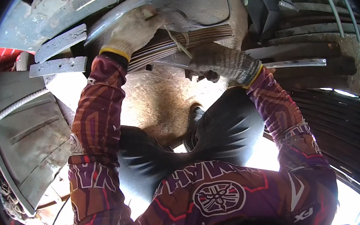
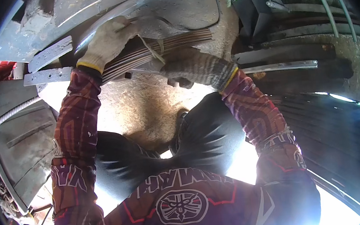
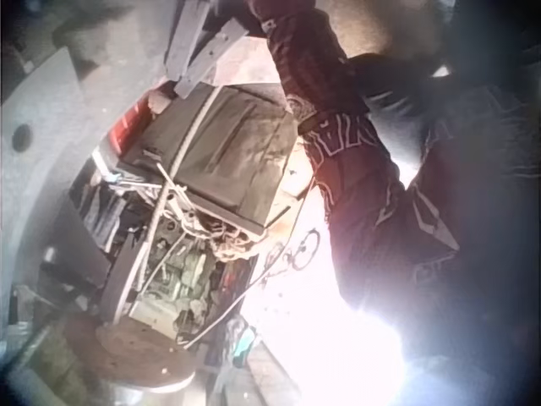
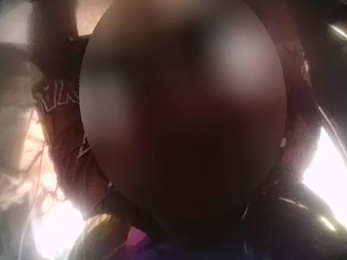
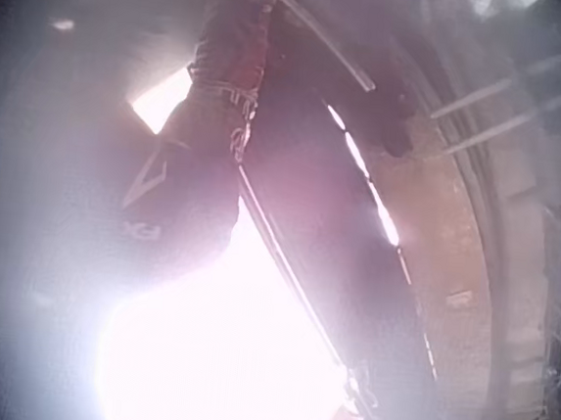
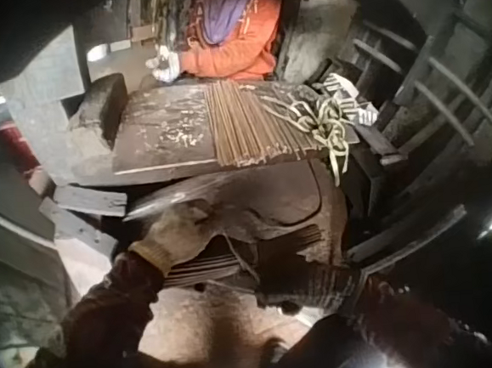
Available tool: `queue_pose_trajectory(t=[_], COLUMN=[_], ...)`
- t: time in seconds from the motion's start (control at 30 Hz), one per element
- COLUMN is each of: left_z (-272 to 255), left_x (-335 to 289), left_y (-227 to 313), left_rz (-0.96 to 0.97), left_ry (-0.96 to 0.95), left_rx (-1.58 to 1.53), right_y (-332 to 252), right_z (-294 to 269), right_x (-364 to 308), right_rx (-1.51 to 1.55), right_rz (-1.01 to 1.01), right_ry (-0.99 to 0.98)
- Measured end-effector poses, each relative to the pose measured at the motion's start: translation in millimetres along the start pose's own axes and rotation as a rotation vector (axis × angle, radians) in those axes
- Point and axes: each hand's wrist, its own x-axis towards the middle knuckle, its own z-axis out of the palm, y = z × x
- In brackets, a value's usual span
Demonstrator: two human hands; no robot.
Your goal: The person bundles a group of metal rods using a length of plastic strap, tightening the strap by hand and then lifting the bundle off the machine.
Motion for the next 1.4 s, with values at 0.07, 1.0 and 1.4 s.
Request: queue_pose_trajectory(t=[0.07, 1.0, 1.4], left_z=[-3.9, 14.5, 10.7], left_x=[-4.8, 5.1, -1.9], left_y=[7.2, 22.1, 18.8], left_rz=[0.119, 0.524, 0.278], left_ry=[-0.066, -0.275, -0.333], left_rx=[-0.132, -0.24, -0.774], right_y=[4.6, -43.0, -46.8], right_z=[-20.9, -51.3, -39.8], right_x=[-15.5, 24.2, 25.0], right_rx=[0.044, -0.209, -0.193], right_rz=[-0.069, -0.485, -0.421], right_ry=[0.099, 0.62, 0.175])
